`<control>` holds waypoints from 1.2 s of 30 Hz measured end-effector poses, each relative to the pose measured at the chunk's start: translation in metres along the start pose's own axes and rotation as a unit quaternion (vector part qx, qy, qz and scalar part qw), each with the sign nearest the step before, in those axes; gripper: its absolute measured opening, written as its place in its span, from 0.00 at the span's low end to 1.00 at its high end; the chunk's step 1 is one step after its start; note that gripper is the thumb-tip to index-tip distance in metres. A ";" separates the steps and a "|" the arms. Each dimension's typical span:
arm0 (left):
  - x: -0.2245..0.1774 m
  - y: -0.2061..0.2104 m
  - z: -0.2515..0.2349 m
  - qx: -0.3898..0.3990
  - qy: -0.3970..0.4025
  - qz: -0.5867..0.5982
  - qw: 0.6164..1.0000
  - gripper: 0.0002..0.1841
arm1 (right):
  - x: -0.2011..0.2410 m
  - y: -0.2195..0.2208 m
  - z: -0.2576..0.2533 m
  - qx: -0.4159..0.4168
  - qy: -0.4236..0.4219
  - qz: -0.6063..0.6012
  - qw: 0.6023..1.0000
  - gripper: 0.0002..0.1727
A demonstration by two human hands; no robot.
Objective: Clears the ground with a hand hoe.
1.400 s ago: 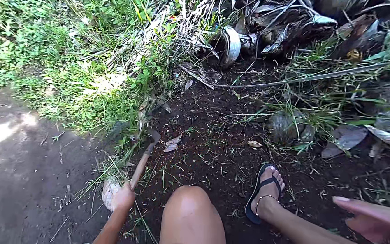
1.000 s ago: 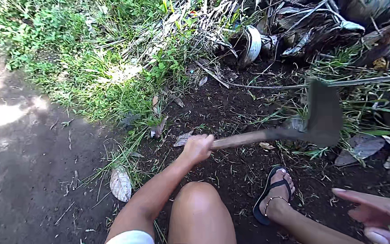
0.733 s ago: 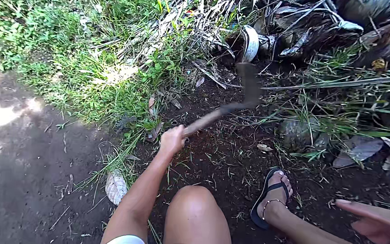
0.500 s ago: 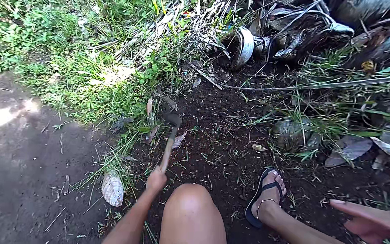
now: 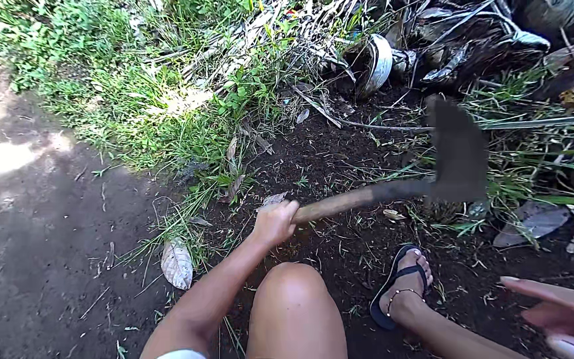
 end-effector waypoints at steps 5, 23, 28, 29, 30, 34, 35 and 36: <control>0.046 -0.019 -0.080 -0.070 0.071 -0.072 0.992 0.14 | -0.008 0.005 -0.008 0.017 -0.004 -0.017 1.000 0.30; 0.083 0.050 0.080 0.122 -0.368 0.030 0.922 0.23 | -0.003 -0.001 0.001 0.023 0.007 -0.022 0.999 0.30; 0.008 0.009 -0.034 -0.014 0.017 0.003 1.000 0.12 | -0.003 0.001 -0.009 0.009 0.009 -0.003 1.000 0.31; 0.010 0.005 -0.048 -0.032 0.065 -0.012 0.997 0.10 | -0.003 0.002 -0.011 0.014 0.007 -0.003 1.000 0.30; 0.023 0.003 -0.056 -0.038 0.085 -0.031 0.995 0.11 | -0.001 0.002 -0.012 0.019 0.005 -0.004 1.000 0.30; 0.179 0.017 0.009 0.058 -0.274 -0.094 0.955 0.23 | 0.005 -0.003 -0.007 0.026 -0.003 -0.018 0.999 0.29; 0.216 0.025 0.053 0.079 -0.409 -0.075 0.906 0.27 | 0.005 -0.004 -0.004 0.023 -0.008 -0.019 1.000 0.29; 0.237 0.031 0.094 0.087 -0.503 -0.057 0.858 0.30 | 0.005 -0.006 -0.001 0.017 -0.013 -0.019 1.000 0.29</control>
Point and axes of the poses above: each hand's wrist, its own z-axis away from the middle knuckle, its own y-axis out of the palm, x = y × z, the point moved 7 cm from there along -z, towards the middle knuckle, and after that the axes turned 11 degrees about z, right-handed, at the moved point
